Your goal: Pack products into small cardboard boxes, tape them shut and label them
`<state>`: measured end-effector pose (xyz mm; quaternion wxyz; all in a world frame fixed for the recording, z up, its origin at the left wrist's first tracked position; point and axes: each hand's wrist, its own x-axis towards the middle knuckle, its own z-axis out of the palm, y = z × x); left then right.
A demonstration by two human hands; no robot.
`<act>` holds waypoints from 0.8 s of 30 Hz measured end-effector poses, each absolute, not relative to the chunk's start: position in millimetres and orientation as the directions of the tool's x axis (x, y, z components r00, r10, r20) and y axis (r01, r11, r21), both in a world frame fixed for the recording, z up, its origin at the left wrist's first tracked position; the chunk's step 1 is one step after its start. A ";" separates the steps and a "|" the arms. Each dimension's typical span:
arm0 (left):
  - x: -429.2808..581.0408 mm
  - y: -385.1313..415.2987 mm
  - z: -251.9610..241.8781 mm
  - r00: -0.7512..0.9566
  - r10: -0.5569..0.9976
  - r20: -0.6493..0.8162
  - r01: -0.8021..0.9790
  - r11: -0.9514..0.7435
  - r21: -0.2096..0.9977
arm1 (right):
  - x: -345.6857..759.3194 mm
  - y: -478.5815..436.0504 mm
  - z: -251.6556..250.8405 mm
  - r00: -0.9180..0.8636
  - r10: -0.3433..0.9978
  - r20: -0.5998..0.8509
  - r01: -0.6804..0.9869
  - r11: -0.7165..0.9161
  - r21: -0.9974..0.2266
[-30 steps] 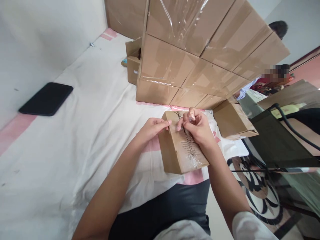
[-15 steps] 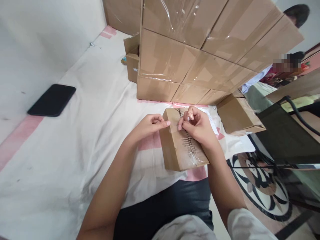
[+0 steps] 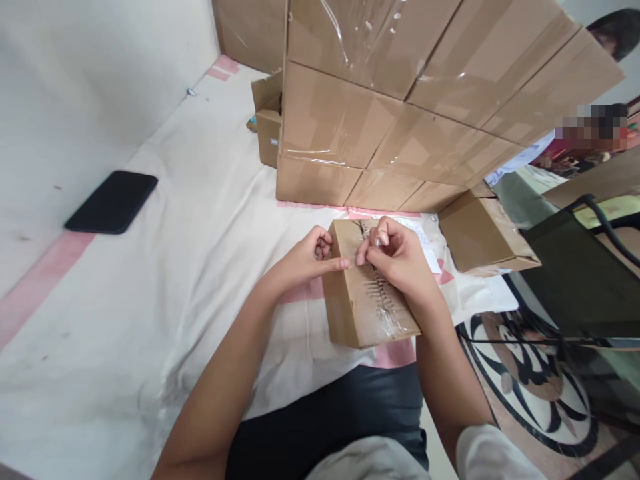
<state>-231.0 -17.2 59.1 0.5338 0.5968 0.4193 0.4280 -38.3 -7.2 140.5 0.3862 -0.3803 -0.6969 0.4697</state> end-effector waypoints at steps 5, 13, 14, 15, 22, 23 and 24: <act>-229.7 -20.9 60.4 0.225 0.974 -0.026 0.101 0.003 0.995 | -32.6 -10.5 142.3 -0.360 0.905 0.226 0.207 0.314 -0.927; -226.8 -21.7 62.8 0.279 0.960 0.023 0.022 -0.030 0.999 | -22.0 -13.2 143.7 -0.146 0.961 0.237 0.252 0.268 -0.930; -226.9 -21.3 62.1 0.268 0.963 0.015 0.029 -0.023 0.999 | -19.5 -12.3 143.7 -0.110 0.963 0.247 0.283 0.268 -0.921; -226.9 -20.9 61.4 0.257 0.966 0.003 0.033 -0.012 0.999 | -16.3 -10.8 143.9 -0.075 0.958 0.275 0.321 0.285 -0.903; -226.8 -19.3 60.4 0.268 0.963 -0.021 0.059 0.005 0.998 | 11.8 9.9 143.7 -0.226 0.965 0.129 0.268 0.189 -0.945; -226.8 -19.0 60.1 0.272 0.962 -0.017 0.063 0.000 0.998 | 15.1 12.4 143.9 -0.259 0.963 0.072 0.264 0.143 -0.954; -226.9 -18.5 59.6 0.275 0.961 -0.013 0.066 -0.005 0.998 | 18.2 14.5 144.7 -0.291 0.956 0.030 0.273 0.113 -0.955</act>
